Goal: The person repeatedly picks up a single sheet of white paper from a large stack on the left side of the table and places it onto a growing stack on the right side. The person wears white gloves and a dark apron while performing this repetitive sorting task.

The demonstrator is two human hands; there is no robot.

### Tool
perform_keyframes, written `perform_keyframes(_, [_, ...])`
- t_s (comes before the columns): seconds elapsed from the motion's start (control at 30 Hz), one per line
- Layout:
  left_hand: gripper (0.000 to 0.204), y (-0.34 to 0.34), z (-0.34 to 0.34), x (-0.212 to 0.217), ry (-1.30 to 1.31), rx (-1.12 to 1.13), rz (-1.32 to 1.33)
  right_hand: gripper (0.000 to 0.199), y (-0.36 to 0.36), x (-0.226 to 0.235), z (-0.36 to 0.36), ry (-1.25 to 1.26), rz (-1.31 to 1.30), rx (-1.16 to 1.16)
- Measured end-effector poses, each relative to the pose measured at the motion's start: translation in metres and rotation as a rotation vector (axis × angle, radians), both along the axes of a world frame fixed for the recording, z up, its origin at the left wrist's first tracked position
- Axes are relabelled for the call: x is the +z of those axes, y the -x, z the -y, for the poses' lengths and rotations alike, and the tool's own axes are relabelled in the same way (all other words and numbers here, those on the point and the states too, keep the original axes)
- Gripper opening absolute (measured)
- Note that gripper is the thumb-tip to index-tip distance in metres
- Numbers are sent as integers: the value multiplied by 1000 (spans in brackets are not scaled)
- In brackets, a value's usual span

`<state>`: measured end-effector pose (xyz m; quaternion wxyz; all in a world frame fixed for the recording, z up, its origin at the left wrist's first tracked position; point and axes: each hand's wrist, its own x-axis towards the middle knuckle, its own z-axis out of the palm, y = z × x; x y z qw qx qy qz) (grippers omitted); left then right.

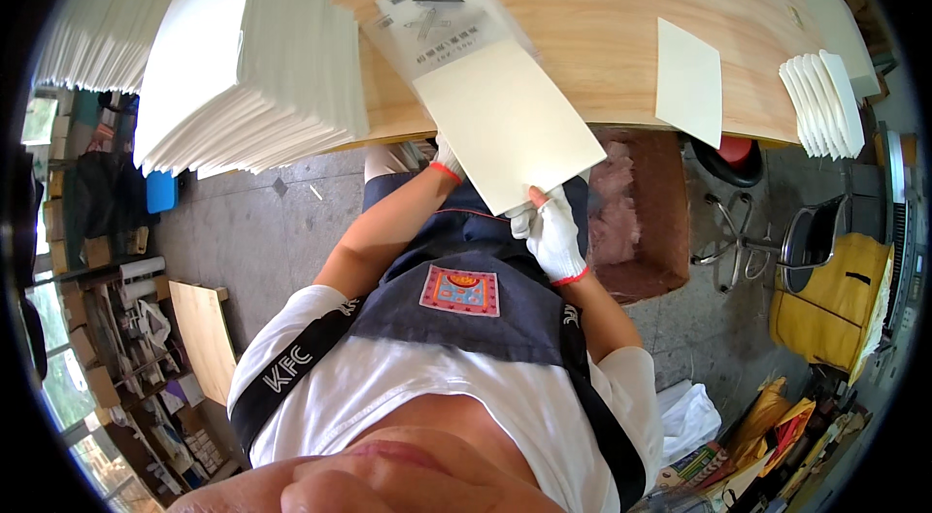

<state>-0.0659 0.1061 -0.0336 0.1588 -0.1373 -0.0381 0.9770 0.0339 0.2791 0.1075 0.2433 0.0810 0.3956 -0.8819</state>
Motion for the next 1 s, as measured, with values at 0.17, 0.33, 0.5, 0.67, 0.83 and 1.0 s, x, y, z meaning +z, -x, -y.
perform_keyframes(0.17, [57, -64, -11, -25, 349, -120, -57, 20, -4, -43, 14, -62, 225, 8])
perform_keyframes(0.33, [19, -71, -22, -15, 1136, 138, 154, 27, 46, -94, 67, 66, 112, -153])
perform_keyframes(0.5, [24, -59, 12, 23, 1042, -211, 117, 32, 79, -90, 70, 29, 259, 67])
perform_keyframes(0.67, [30, -86, 57, 47, 1207, -143, 234, 19, 64, -44, 63, -812, -308, 461])
perform_keyframes(0.83, [28, -89, 78, 54, 1308, -164, 71, 15, 68, -59, 96, -1451, -1229, 544])
perform_keyframes(1.0, [22, -82, 90, 54, 1294, -252, 23, 20, 77, -60, 108, -1659, -1393, 673])
